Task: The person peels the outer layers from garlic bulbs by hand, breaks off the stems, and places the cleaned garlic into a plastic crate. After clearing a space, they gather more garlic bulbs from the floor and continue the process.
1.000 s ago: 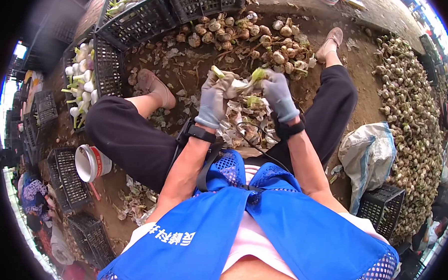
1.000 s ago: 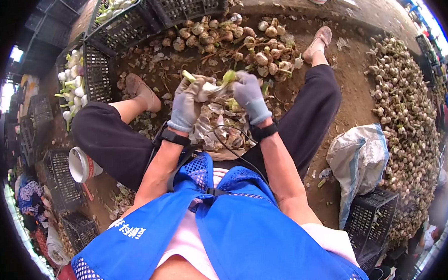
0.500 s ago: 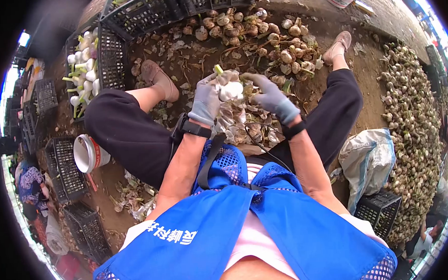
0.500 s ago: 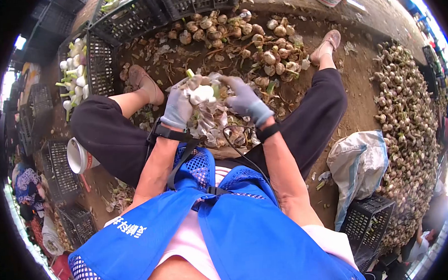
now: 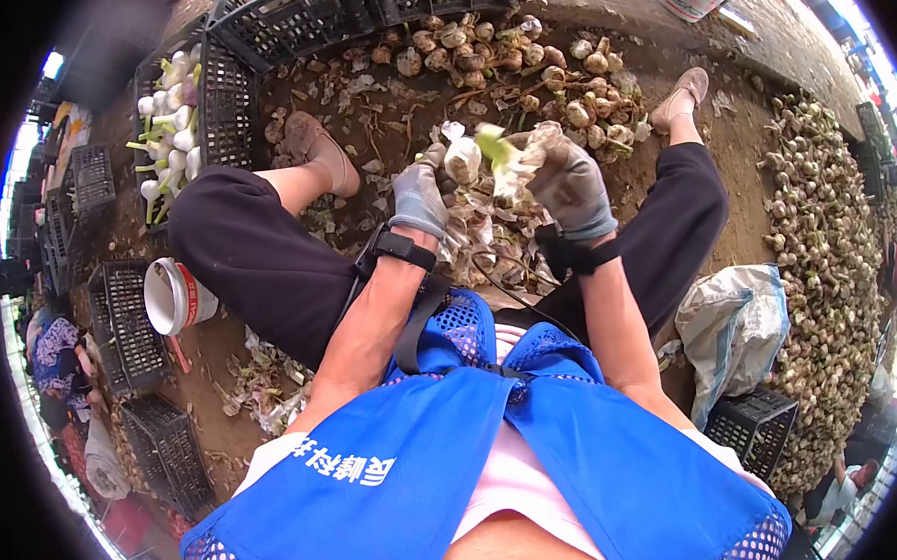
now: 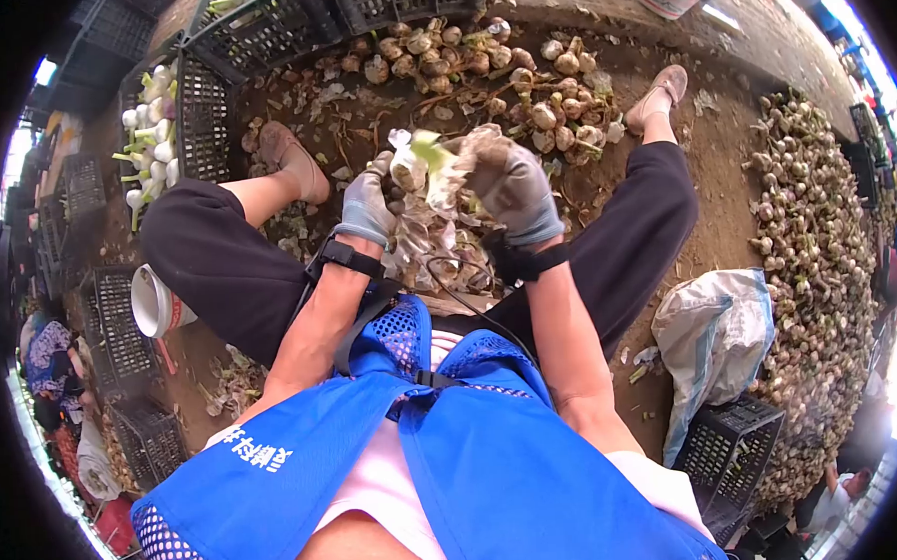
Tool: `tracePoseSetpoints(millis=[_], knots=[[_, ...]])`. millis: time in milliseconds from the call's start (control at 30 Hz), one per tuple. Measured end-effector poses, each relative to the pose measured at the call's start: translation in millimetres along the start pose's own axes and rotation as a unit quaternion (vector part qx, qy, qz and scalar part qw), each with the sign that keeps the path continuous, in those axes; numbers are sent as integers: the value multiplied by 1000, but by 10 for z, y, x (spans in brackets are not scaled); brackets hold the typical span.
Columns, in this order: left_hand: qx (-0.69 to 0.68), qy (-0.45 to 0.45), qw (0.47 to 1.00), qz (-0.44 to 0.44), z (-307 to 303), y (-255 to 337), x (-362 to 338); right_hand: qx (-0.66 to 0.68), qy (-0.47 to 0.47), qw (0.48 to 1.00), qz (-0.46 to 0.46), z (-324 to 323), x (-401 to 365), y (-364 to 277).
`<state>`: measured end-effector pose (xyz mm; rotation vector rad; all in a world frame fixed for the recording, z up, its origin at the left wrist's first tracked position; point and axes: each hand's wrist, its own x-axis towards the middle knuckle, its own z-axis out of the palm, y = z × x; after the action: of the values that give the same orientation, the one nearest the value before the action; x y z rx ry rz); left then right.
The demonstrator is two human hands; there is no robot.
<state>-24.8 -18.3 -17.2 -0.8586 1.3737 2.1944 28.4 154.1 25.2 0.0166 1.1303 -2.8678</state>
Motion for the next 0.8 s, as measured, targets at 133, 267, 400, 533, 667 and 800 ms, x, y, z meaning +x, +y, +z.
tracePoseSetpoints(millis=[133, 267, 400, 533, 667, 800], knots=[[-90, -19, 994, -59, 60, 63, -66, -706, 72, 704, 29, -572, 10, 317], [-96, -49, 992, -68, 33, 17, -99, -526, 49, 848, 46, -185, -32, 463], [76, 51, 977, 193, 88, -163, 83, -679, 91, 728, 31, 171, -18, 458], [258, 23, 926, 274, 20, -129, 142, -838, 64, 536, -76, 285, -47, 478], [125, -83, 971, 186, 91, 27, -39, -365, 191, 905, 102, -334, 151, 549], [64, -61, 996, 13, 76, 223, -150, -330, 253, 882, 222, -780, 154, 542]])
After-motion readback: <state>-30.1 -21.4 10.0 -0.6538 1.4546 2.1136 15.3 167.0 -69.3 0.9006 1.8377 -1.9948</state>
